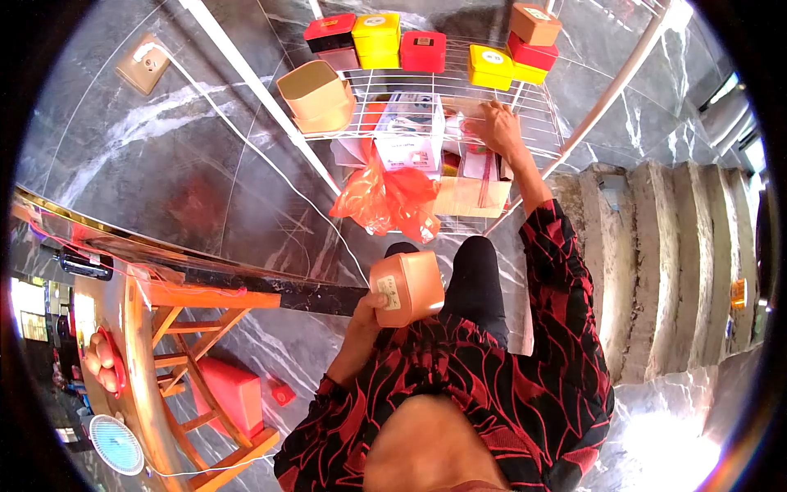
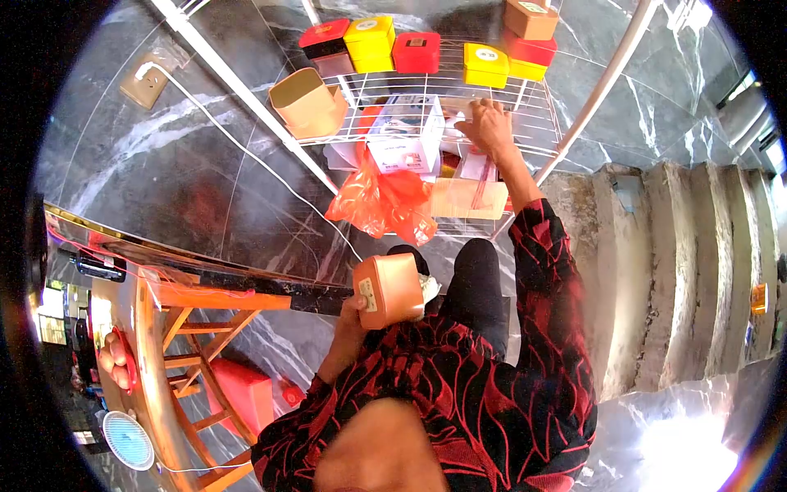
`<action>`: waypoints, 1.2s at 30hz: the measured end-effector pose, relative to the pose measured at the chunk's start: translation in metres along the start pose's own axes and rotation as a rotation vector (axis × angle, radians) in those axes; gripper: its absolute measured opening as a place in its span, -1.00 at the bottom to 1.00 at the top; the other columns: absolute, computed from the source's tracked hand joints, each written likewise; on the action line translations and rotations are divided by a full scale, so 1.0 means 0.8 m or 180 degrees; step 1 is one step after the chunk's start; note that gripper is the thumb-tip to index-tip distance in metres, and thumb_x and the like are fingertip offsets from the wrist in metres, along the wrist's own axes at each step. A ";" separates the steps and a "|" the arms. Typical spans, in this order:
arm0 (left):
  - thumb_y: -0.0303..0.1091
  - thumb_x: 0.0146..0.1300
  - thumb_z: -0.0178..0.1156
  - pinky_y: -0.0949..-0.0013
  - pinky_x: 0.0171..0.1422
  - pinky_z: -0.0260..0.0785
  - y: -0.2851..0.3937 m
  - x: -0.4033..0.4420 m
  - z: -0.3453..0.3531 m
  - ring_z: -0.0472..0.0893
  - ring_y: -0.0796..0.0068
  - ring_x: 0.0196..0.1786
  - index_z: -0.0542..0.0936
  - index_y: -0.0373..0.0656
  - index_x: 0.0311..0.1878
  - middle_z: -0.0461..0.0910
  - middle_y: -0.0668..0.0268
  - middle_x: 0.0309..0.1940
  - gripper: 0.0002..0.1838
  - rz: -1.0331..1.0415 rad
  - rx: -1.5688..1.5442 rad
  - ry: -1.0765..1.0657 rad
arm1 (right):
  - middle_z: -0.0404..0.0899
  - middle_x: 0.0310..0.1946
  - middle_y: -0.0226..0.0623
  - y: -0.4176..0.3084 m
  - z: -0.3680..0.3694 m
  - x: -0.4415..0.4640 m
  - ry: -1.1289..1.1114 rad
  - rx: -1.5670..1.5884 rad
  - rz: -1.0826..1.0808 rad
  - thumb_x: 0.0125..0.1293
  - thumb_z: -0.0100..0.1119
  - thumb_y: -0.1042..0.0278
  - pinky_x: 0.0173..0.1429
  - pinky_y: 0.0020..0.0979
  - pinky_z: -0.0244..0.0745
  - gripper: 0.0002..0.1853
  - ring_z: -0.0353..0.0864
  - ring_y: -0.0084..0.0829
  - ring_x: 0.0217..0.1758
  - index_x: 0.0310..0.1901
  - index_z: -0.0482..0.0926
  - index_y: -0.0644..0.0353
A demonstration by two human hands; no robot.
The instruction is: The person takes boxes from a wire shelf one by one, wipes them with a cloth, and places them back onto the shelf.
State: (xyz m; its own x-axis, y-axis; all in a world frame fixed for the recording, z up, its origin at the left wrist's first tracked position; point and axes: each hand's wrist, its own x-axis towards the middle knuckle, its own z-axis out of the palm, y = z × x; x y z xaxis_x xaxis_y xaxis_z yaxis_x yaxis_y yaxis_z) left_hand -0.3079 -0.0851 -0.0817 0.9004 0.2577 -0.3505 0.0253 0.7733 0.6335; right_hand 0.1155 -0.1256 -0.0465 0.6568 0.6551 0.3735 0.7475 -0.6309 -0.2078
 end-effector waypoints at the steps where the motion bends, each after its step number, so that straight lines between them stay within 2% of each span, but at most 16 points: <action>1: -0.14 0.15 0.17 0.32 0.21 0.31 -0.001 -0.003 0.001 0.53 0.37 0.03 0.37 -0.30 0.16 0.50 0.20 0.02 -0.43 -0.0020 0.0016 0.0023 | 0.54 -0.08 -0.13 -0.001 0.001 -0.002 0.0001 -0.0220 -0.0135 0.08 0.23 0.01 0.07 -0.05 0.37 -0.58 0.48 -0.10 0.04 -0.14 0.57 0.16; 5: -0.15 0.16 0.16 0.34 0.21 0.30 -0.001 0.002 0.005 0.52 0.39 0.03 0.37 -0.30 0.15 0.50 0.20 0.02 -0.44 -0.0144 0.0036 -0.0004 | 0.57 -0.27 -0.23 -0.001 0.004 -0.014 0.0669 -0.0689 -0.0763 0.18 0.14 0.10 -0.08 -0.14 0.41 -0.71 0.55 -0.18 -0.18 -0.23 0.54 0.15; 10: -0.15 0.17 0.14 0.37 0.22 0.28 0.000 0.006 0.010 0.52 0.41 0.03 0.37 -0.30 0.15 0.50 0.21 0.02 -0.45 -0.0234 0.0060 -0.0036 | 0.52 -0.39 -0.20 0.012 -0.025 -0.018 0.1100 -0.0526 -0.0696 0.19 0.12 0.21 -0.20 -0.18 0.42 -0.80 0.57 -0.18 -0.30 -0.28 0.41 0.13; 12: -0.16 0.18 0.14 0.38 0.22 0.28 0.002 0.004 0.010 0.51 0.42 0.03 0.37 -0.30 0.15 0.49 0.22 0.02 -0.46 -0.0252 0.0075 -0.0023 | 0.53 -0.42 -0.08 0.024 -0.041 -0.010 0.1221 -0.0031 0.0376 0.23 0.07 0.23 -0.25 -0.10 0.42 -0.81 0.57 -0.07 -0.34 -0.33 0.40 0.18; 15: -0.16 0.18 0.13 0.40 0.23 0.27 0.006 0.001 0.021 0.51 0.43 0.03 0.37 -0.30 0.14 0.49 0.22 0.02 -0.47 -0.0270 0.0070 0.0047 | 0.56 -0.42 0.06 0.040 -0.071 -0.005 0.1916 0.1431 0.0408 0.32 -0.03 0.29 -0.32 -0.09 0.45 -0.80 0.59 -0.01 -0.40 -0.28 0.46 0.27; 18: -0.07 0.22 0.08 0.48 0.20 0.24 0.006 -0.004 0.036 0.51 0.48 -0.02 0.38 -0.31 0.12 0.49 0.26 -0.01 -0.46 -0.0194 0.0119 0.0395 | 0.54 -0.58 -0.15 0.067 -0.077 -0.005 0.1395 0.2535 0.0968 0.34 -0.04 0.24 -0.45 -0.29 0.48 -0.71 0.64 -0.32 -0.56 -0.36 0.50 0.32; 22: -0.01 0.28 0.03 0.40 0.23 0.24 -0.008 0.009 0.005 0.47 0.45 0.07 0.36 -0.27 0.15 0.46 0.25 0.05 -0.45 -0.0139 0.0361 0.0062 | 0.54 -0.54 -0.23 0.074 -0.089 -0.015 0.1204 0.3717 0.1190 0.38 -0.04 0.25 -0.50 -0.46 0.52 -0.69 0.62 -0.41 -0.57 -0.36 0.49 0.36; 25: -0.05 0.31 0.00 0.38 0.27 0.21 -0.001 0.009 0.022 0.41 0.46 0.15 0.31 -0.27 0.17 0.40 0.25 0.10 -0.47 0.0026 0.0271 -0.0308 | 0.55 -0.53 -0.13 0.096 -0.076 -0.014 0.0610 0.2300 0.1420 0.33 0.04 0.19 -0.41 -0.44 0.57 -0.67 0.64 -0.37 -0.50 -0.29 0.48 0.39; 26: -0.09 0.32 0.01 0.37 0.28 0.20 -0.010 0.016 0.009 0.39 0.46 0.17 0.30 -0.26 0.18 0.39 0.25 0.11 -0.50 0.0064 0.0225 -0.0389 | 0.55 -0.53 -0.13 0.125 -0.050 -0.006 0.0620 0.2291 0.1437 0.33 0.04 0.19 -0.41 -0.44 0.57 -0.67 0.64 -0.37 -0.50 -0.29 0.48 0.39; 27: -0.11 0.33 0.01 0.36 0.28 0.20 -0.008 0.014 0.011 0.38 0.47 0.18 0.29 -0.26 0.18 0.38 0.25 0.12 -0.51 0.0084 0.0206 -0.0431 | 0.56 -0.52 -0.04 0.158 -0.015 0.005 0.0922 0.0917 0.0868 0.30 0.03 0.16 -0.34 -0.26 0.55 -0.65 0.65 -0.24 -0.44 -0.34 0.48 0.38; 29: -0.18 0.34 0.01 0.37 0.29 0.19 0.010 0.001 0.035 0.37 0.49 0.18 0.29 -0.25 0.18 0.38 0.26 0.11 -0.55 0.0097 0.0246 -0.0428 | 0.58 -0.32 0.14 0.133 -0.035 0.005 0.0983 0.0360 0.1112 0.24 0.06 0.01 -0.07 0.01 0.43 -0.55 0.58 0.07 -0.16 -0.32 0.49 0.38; 30: -0.20 0.34 0.02 0.38 0.29 0.19 0.013 -0.004 0.039 0.37 0.49 0.18 0.29 -0.25 0.17 0.39 0.27 0.10 -0.57 0.0106 0.0277 -0.0392 | 0.58 -0.32 0.14 0.130 -0.038 0.006 0.0986 0.0373 0.1098 0.24 0.06 0.01 -0.07 0.01 0.43 -0.55 0.58 0.07 -0.16 -0.32 0.49 0.38; 32: -0.26 0.34 0.04 0.39 0.29 0.20 0.010 -0.010 0.036 0.38 0.50 0.16 0.29 -0.21 0.18 0.38 0.27 0.10 -0.59 0.0213 0.0410 -0.0263 | 0.44 0.00 0.13 0.117 -0.045 0.005 0.0558 -0.0422 0.0968 0.19 0.13 -0.12 0.05 -0.02 0.36 -0.40 0.44 0.08 0.06 -0.06 0.42 0.37; 33: -0.29 0.33 0.06 0.40 0.29 0.20 0.005 -0.009 0.029 0.38 0.49 0.15 0.29 -0.17 0.19 0.37 0.28 0.11 -0.60 0.0308 0.0512 -0.0178 | 0.43 0.01 0.19 0.111 -0.046 0.002 0.0414 -0.0650 0.0921 0.14 0.12 -0.25 0.13 0.05 0.27 -0.27 0.38 0.17 0.11 0.01 0.40 0.38; 34: -0.29 0.33 0.06 0.40 0.29 0.20 0.002 -0.005 0.023 0.38 0.49 0.15 0.29 -0.17 0.19 0.37 0.28 0.11 -0.60 0.0308 0.0516 -0.0174 | 0.43 0.01 0.19 0.102 -0.049 -0.001 0.0413 -0.0644 0.0921 0.14 0.12 -0.25 0.13 0.05 0.27 -0.27 0.38 0.17 0.11 0.01 0.40 0.38; 36: -0.30 0.34 0.06 0.39 0.27 0.23 0.000 0.004 0.011 0.38 0.48 0.16 0.29 -0.07 0.19 0.33 0.27 0.15 -0.62 -0.0112 0.0353 -0.0214 | 0.40 0.06 0.22 0.087 -0.055 -0.006 -0.0120 -0.0641 0.0999 0.06 0.10 -0.40 0.16 0.16 0.21 -0.12 0.34 0.20 0.17 0.08 0.37 0.39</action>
State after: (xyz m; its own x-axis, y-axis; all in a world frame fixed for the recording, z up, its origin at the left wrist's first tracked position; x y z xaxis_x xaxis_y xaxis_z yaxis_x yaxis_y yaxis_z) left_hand -0.3016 -0.0894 -0.0770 0.9251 0.1892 -0.3292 0.1018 0.7115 0.6952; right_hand 0.1601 -0.1912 -0.0227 0.8569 0.4293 0.2853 0.4770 -0.8702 -0.1233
